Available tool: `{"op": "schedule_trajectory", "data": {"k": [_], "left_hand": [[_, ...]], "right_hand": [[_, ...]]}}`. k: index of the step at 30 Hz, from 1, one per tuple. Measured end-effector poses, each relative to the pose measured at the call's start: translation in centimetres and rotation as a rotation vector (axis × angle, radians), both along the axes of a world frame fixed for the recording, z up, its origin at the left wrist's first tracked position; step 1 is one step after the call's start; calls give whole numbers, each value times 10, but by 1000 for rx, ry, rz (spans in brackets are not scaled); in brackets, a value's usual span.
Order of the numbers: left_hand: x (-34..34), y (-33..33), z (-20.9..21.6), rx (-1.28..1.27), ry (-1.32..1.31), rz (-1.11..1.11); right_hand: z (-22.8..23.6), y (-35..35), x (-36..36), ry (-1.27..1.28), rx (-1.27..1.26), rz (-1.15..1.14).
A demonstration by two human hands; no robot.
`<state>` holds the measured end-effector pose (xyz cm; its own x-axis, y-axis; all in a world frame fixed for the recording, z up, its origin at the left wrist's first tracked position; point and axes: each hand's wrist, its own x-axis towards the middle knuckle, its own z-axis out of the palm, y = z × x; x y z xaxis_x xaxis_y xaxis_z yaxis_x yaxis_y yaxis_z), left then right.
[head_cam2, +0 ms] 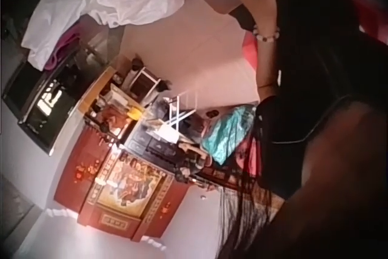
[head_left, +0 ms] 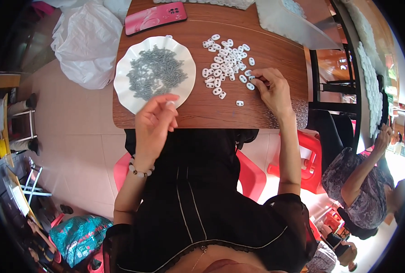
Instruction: Manually assembling small white plastic components by inserting tiny grey beads into them.
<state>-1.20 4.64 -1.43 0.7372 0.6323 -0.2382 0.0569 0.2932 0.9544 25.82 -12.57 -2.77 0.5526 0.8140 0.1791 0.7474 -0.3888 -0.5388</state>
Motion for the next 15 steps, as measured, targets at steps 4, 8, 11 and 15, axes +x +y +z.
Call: {"op": "schedule_trajectory", "data": {"k": [4, 8, 11, 15], "left_hand": [[4, 22, 8, 188, 10, 117], [7, 34, 4, 363, 144, 91], [15, 40, 4, 641, 321, 23], [28, 47, 3, 917, 345, -51]], "right_hand": [[-1, 3, -2, -56, 13, -2], [-1, 6, -5, -72, 18, 1], [-4, 6, -4, -8, 31, -8], [-2, 9, -3, 25, 28, -2]]}}
